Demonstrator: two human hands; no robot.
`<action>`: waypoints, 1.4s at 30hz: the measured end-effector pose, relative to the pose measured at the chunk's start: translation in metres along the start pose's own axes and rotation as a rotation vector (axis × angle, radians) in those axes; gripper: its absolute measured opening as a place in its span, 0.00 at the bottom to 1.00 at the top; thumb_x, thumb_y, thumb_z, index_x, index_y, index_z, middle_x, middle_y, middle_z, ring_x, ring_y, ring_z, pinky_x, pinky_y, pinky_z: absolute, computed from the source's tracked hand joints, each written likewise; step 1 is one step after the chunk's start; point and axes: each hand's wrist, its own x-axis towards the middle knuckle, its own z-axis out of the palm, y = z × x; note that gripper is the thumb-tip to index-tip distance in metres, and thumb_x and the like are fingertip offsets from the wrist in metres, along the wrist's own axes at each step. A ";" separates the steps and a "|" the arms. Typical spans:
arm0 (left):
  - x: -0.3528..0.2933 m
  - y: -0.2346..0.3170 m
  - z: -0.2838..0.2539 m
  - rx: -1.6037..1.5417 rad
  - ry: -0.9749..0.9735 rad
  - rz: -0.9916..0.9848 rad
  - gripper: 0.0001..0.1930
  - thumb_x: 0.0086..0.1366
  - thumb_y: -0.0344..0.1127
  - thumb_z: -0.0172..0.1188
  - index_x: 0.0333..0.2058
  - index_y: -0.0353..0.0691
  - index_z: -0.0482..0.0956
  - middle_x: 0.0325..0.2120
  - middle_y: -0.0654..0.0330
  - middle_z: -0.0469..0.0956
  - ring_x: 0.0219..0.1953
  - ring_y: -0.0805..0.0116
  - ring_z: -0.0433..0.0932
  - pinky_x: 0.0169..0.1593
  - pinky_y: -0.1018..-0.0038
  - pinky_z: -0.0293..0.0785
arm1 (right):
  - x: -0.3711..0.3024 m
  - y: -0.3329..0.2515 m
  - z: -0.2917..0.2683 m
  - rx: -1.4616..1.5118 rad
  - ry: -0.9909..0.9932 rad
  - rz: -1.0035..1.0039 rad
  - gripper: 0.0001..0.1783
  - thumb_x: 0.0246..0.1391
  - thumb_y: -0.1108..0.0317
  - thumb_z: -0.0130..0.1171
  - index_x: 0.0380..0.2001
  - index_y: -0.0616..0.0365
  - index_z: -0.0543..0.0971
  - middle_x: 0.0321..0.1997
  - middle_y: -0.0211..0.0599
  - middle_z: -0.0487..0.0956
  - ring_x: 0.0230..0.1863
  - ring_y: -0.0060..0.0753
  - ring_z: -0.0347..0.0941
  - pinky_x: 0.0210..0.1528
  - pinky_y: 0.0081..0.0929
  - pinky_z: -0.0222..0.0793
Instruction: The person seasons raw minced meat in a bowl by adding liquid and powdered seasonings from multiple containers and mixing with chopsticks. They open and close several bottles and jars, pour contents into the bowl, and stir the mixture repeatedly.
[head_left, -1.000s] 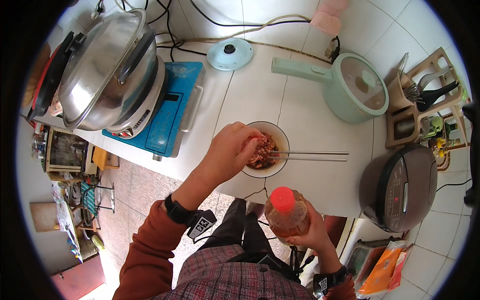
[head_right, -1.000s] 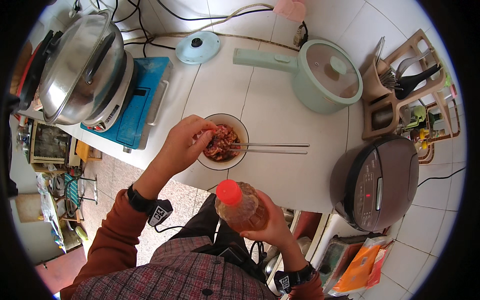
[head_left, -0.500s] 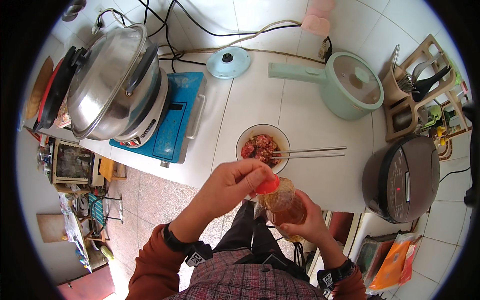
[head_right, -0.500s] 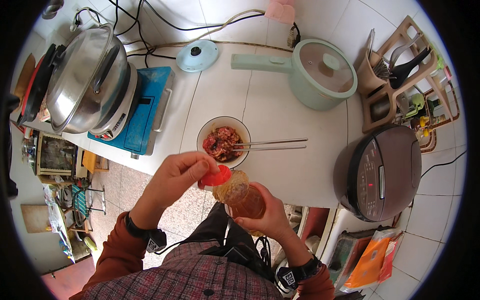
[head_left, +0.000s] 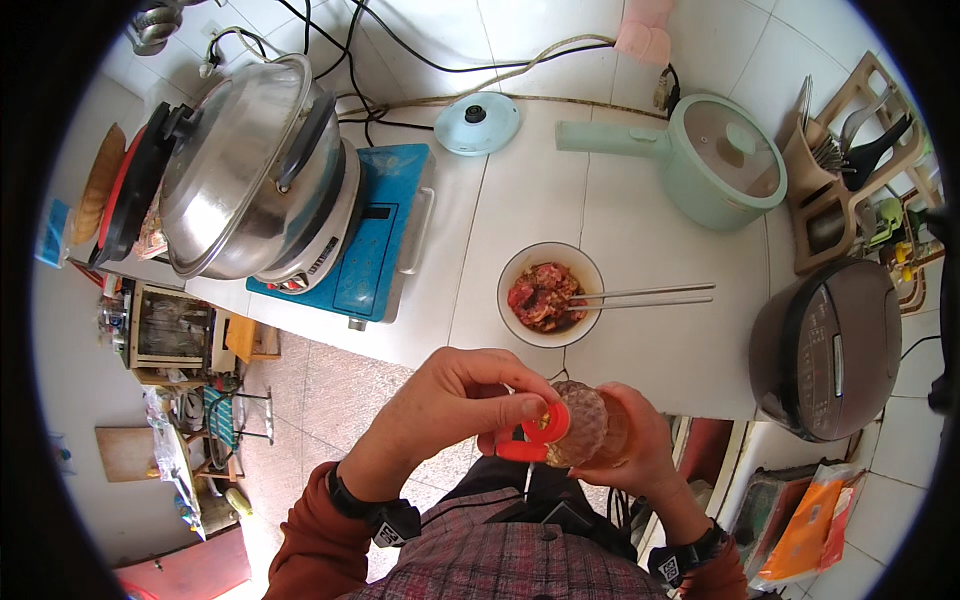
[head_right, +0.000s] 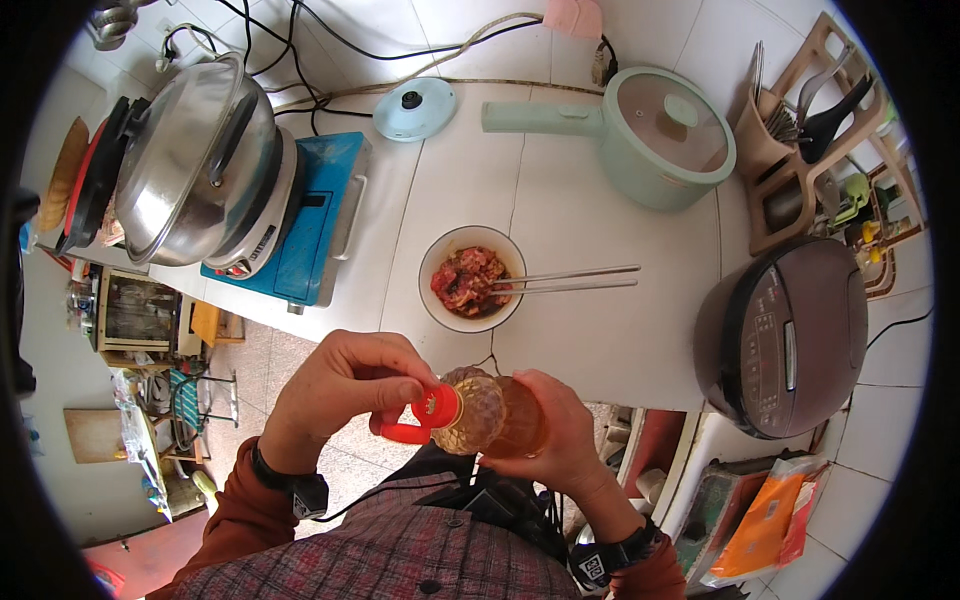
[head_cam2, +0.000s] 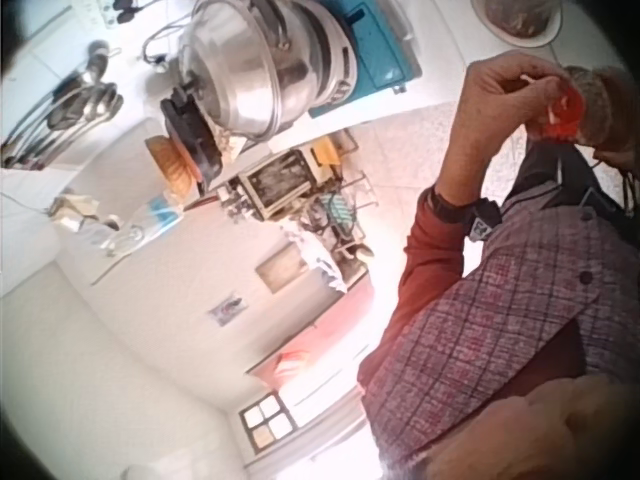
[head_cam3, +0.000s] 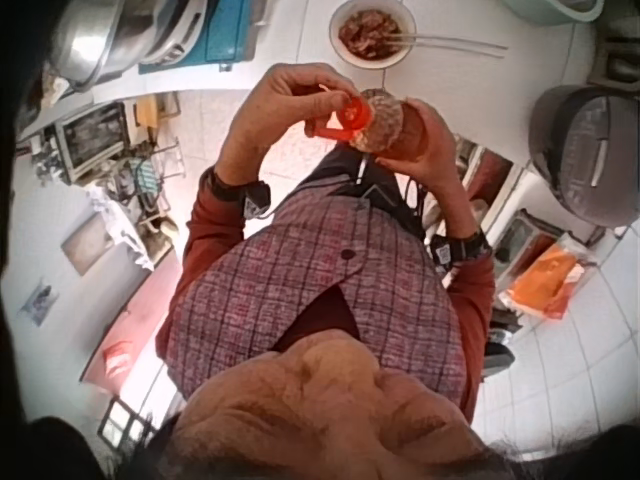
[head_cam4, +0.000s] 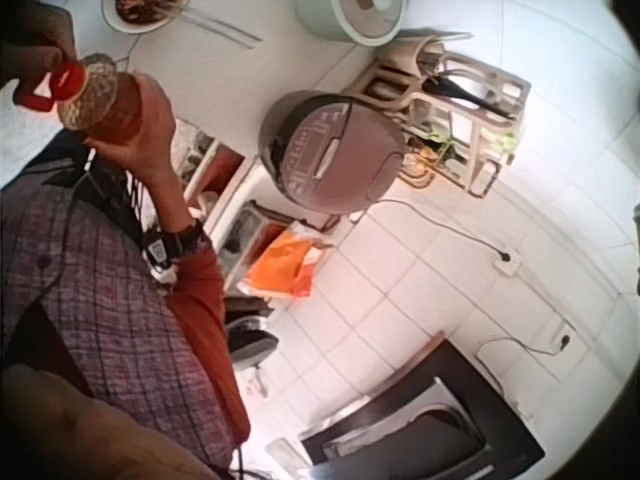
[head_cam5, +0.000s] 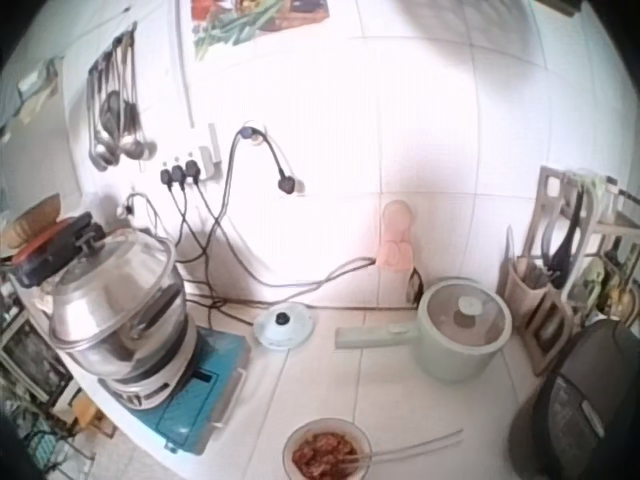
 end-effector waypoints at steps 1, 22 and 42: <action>-0.002 -0.002 0.001 0.013 -0.010 0.038 0.07 0.62 0.28 0.64 0.38 0.34 0.85 0.30 0.64 0.77 0.23 0.81 0.74 0.25 0.85 0.71 | 0.000 -0.001 -0.001 -0.023 0.008 -0.034 0.52 0.22 0.54 0.83 0.55 0.59 0.70 0.52 0.44 0.76 0.53 0.44 0.75 0.56 0.35 0.70; -0.037 -0.038 0.024 0.242 0.140 0.436 0.17 0.70 0.32 0.51 0.56 0.37 0.74 0.43 0.59 0.73 0.41 0.73 0.72 0.47 0.76 0.69 | -0.015 -0.001 0.019 0.394 -0.112 0.020 0.52 0.27 0.58 0.83 0.58 0.61 0.67 0.55 0.43 0.74 0.55 0.36 0.74 0.57 0.31 0.70; -0.090 -0.159 -0.061 -0.103 0.217 0.177 0.25 0.76 0.48 0.39 0.53 0.31 0.72 0.51 0.52 0.76 0.59 0.63 0.71 0.65 0.66 0.61 | 0.001 0.025 0.187 0.482 -0.454 0.012 0.51 0.31 0.61 0.80 0.61 0.57 0.65 0.54 0.43 0.73 0.56 0.44 0.72 0.59 0.34 0.67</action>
